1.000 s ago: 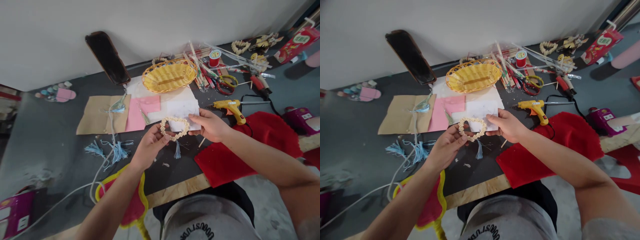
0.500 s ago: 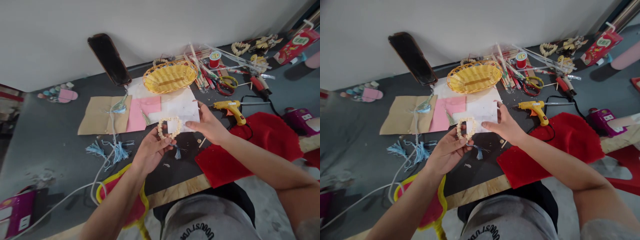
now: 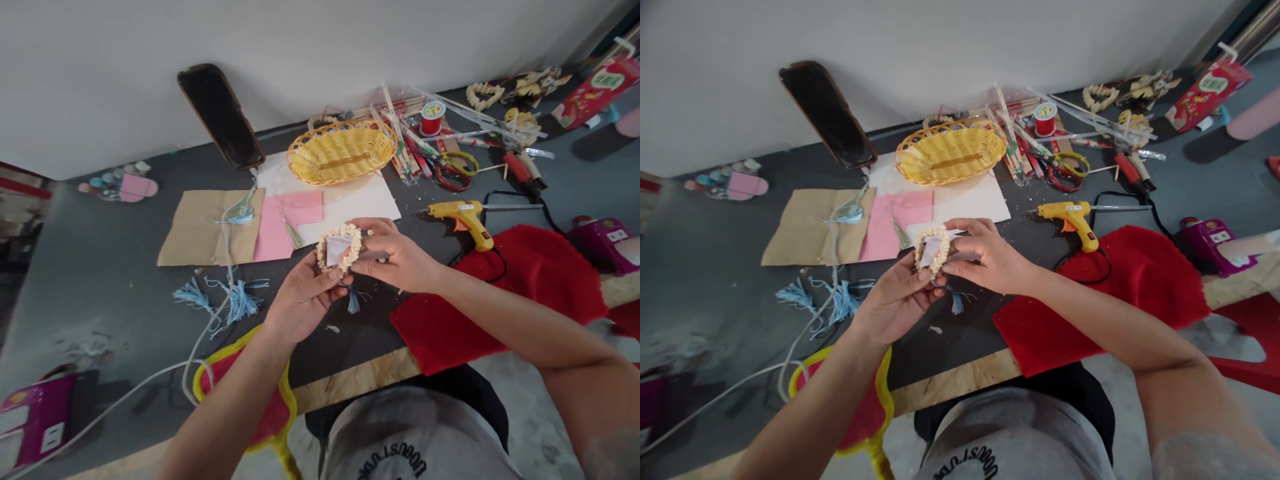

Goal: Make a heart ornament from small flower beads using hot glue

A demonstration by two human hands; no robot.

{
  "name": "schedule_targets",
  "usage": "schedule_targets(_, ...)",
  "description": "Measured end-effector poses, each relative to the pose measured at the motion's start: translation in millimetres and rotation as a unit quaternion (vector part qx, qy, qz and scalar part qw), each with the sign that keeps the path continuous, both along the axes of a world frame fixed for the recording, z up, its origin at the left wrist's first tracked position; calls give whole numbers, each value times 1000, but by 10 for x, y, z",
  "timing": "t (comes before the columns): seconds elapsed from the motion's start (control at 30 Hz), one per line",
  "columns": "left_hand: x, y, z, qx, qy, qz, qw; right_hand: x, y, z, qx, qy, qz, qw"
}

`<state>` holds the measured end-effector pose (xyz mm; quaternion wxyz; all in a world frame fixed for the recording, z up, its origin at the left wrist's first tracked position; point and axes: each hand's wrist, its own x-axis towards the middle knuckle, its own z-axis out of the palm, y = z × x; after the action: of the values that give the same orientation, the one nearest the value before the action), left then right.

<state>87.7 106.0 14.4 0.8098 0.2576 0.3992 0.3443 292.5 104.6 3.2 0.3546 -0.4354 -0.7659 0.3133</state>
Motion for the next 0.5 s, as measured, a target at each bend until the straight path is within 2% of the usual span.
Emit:
schedule_targets(0.23,-10,-3,-11,-5,-34,-15,999,22,32,-14,90,-2,-8,996)
schedule_targets(0.5,-40,-12,2,5,-49,-20,999,-38,19,-11,135,6,-32,990)
